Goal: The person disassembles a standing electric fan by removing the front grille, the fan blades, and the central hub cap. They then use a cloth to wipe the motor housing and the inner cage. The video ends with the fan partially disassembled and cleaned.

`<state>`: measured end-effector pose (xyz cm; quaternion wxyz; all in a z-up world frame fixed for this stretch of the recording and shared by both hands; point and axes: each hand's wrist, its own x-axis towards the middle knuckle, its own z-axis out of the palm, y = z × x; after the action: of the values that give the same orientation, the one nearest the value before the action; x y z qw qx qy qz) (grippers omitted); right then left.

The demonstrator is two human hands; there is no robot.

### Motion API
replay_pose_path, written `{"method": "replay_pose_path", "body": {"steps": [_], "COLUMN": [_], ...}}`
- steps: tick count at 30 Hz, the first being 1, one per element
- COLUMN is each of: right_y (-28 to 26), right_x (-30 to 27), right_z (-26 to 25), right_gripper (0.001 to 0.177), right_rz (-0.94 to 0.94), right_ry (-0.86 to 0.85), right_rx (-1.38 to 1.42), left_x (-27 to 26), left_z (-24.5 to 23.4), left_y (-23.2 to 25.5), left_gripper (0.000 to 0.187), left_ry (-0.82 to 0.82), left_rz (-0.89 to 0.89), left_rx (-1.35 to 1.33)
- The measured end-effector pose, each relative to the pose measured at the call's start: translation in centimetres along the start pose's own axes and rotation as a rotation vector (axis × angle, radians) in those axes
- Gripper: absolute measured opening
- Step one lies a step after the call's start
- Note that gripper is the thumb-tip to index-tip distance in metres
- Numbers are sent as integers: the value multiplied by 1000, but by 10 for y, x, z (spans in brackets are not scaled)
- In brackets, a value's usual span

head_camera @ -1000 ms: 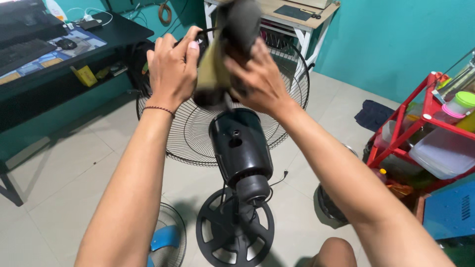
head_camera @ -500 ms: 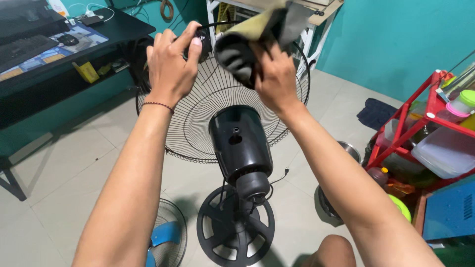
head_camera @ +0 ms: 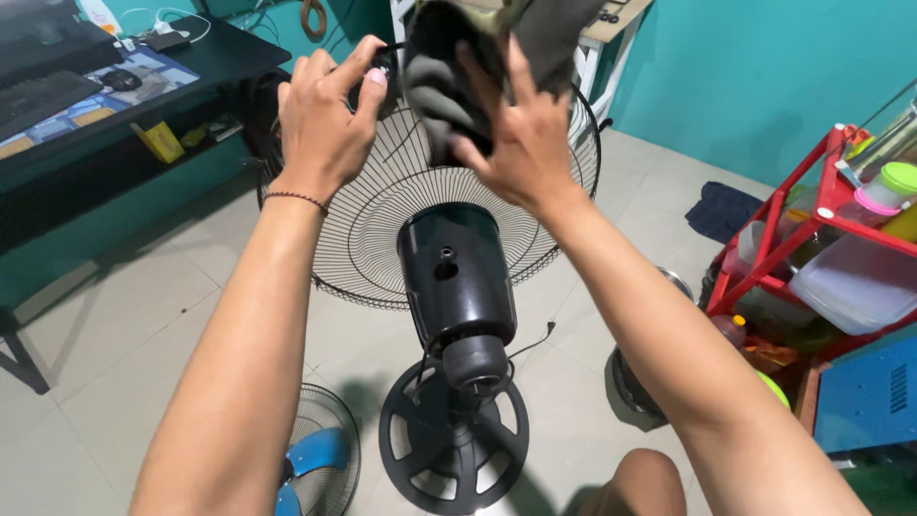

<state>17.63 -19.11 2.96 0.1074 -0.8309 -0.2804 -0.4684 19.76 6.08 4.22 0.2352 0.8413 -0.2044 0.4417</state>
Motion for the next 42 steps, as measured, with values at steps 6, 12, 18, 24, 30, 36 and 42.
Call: {"method": "replay_pose_path", "body": {"steps": [6,12,18,24,30,36,42], "right_y": [2,27,27,29,43,43,31], "right_x": [-28,-43,-22,-60,-81,-48,-62], "right_z": [21,14,0,32,32,5,27], "right_gripper": [21,10,55,46,43,71,70], "right_rz": [-559,-556,15,-291,-500,-126,107], "right_ry": [-49,-116,47,98,-12,58,11], "right_rx": [56,-16,-6,83,-143,-110,242], "left_x": [1,-1,-2,-1,-1,-4,-1], "left_z": [-6,-3,-1,-3,-3,-2,0], "left_y": [-8,-9,-10,-15,-14,-10,-10], "left_gripper": [34,35,34,33,33,34,34], "left_ry": [-1,-1,2,12,4,12,9], "left_rz": [-11,-1,20,22,16,36,35], "left_rx": [-2,-24,-9,-3,-5,7,4]}}
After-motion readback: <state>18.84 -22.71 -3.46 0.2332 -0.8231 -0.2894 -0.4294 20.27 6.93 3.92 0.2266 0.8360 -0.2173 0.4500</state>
